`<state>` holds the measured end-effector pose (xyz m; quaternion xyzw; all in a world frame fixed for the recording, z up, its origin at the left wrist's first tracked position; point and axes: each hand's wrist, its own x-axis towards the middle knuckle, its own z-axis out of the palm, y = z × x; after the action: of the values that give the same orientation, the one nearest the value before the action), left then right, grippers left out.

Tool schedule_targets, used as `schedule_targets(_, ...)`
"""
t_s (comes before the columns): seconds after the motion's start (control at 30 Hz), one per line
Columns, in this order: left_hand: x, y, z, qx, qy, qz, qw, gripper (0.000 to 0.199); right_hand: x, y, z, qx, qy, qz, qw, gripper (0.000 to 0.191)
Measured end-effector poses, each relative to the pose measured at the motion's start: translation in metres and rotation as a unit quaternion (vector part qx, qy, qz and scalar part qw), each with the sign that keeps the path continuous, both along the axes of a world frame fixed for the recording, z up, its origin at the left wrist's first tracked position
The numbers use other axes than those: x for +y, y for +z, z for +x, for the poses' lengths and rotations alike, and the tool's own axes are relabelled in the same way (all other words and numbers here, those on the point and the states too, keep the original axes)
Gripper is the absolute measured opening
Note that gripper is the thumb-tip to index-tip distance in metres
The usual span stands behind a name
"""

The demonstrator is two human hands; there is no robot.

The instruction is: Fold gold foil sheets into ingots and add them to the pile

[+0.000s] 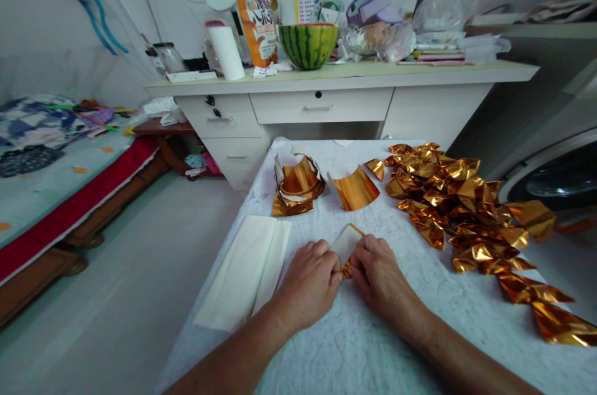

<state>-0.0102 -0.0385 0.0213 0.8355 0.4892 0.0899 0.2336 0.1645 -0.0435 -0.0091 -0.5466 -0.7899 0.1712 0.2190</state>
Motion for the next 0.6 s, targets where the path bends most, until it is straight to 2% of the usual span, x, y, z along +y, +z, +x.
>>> schedule_targets(0.6, -0.0024, -0.0067, 0.0014, 0.01, 0.008, 0.022, 1.0, 0.01, 0.0013, 0.0, -0.0039, -0.04, -0.014, 0.008, 0.999, 0.017)
